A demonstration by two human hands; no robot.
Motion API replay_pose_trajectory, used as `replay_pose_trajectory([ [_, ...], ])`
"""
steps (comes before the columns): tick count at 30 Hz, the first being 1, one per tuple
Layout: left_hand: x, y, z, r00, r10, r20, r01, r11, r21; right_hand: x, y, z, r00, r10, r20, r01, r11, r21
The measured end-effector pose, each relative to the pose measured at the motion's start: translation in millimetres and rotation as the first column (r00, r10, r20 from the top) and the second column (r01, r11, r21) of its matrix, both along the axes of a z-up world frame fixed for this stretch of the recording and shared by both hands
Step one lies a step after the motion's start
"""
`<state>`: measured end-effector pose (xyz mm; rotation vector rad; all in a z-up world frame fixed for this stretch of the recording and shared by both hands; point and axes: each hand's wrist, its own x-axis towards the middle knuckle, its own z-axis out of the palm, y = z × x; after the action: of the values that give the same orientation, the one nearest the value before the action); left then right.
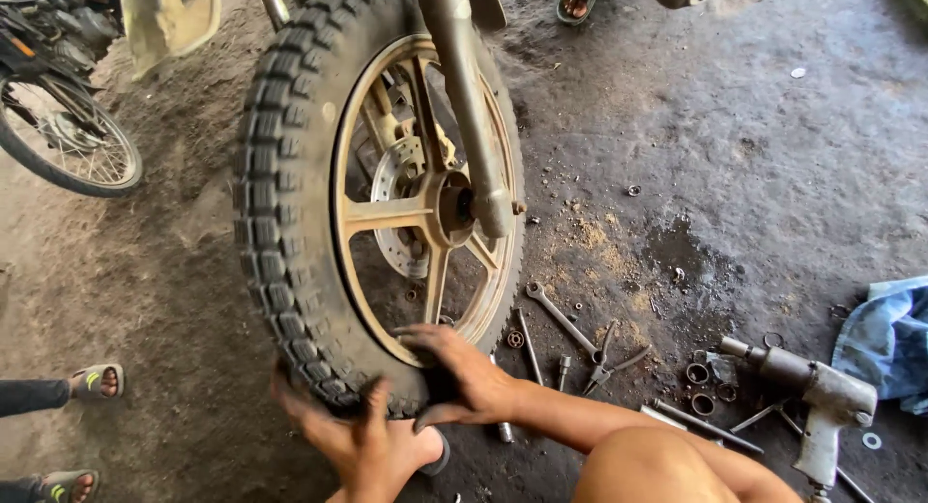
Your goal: The person removes the front wheel of a motorcycle using a wrench, then uses an impact wrench to tighten the axle nut. They adjust the wheel alignment and use pliers to secure a cotter pin into the axle nut.
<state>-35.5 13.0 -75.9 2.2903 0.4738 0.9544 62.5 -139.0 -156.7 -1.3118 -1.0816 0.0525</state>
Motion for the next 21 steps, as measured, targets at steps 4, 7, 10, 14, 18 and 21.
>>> replay_pose_trajectory([
  [4,0,-31,-52,0.954,-0.184,0.237,0.25,0.924,-0.29,20,-13,-45,0.994,-0.112,0.011,0.112,0.983,-0.147],
  [7,-12,-24,-88,0.97,-0.162,0.182,0.219,0.907,-0.361,37,-13,-41,0.991,0.021,0.134,0.013,0.967,-0.254],
  [10,-18,-10,-109,0.987,-0.146,0.063,0.155,0.975,-0.161,41,-6,-49,0.972,0.062,0.228,0.005,0.959,-0.285],
  [14,-9,-6,-88,0.99,-0.106,0.088,0.116,0.986,-0.12,32,6,-53,0.986,0.015,0.165,0.042,0.94,-0.34],
  [18,4,-4,-44,0.989,-0.083,0.119,0.123,0.915,-0.385,23,18,-53,0.991,-0.059,0.12,0.098,0.93,-0.353],
  [21,1,1,-11,0.964,-0.258,0.071,0.247,0.96,0.135,22,17,-21,0.995,-0.041,0.088,0.064,0.959,-0.274],
])
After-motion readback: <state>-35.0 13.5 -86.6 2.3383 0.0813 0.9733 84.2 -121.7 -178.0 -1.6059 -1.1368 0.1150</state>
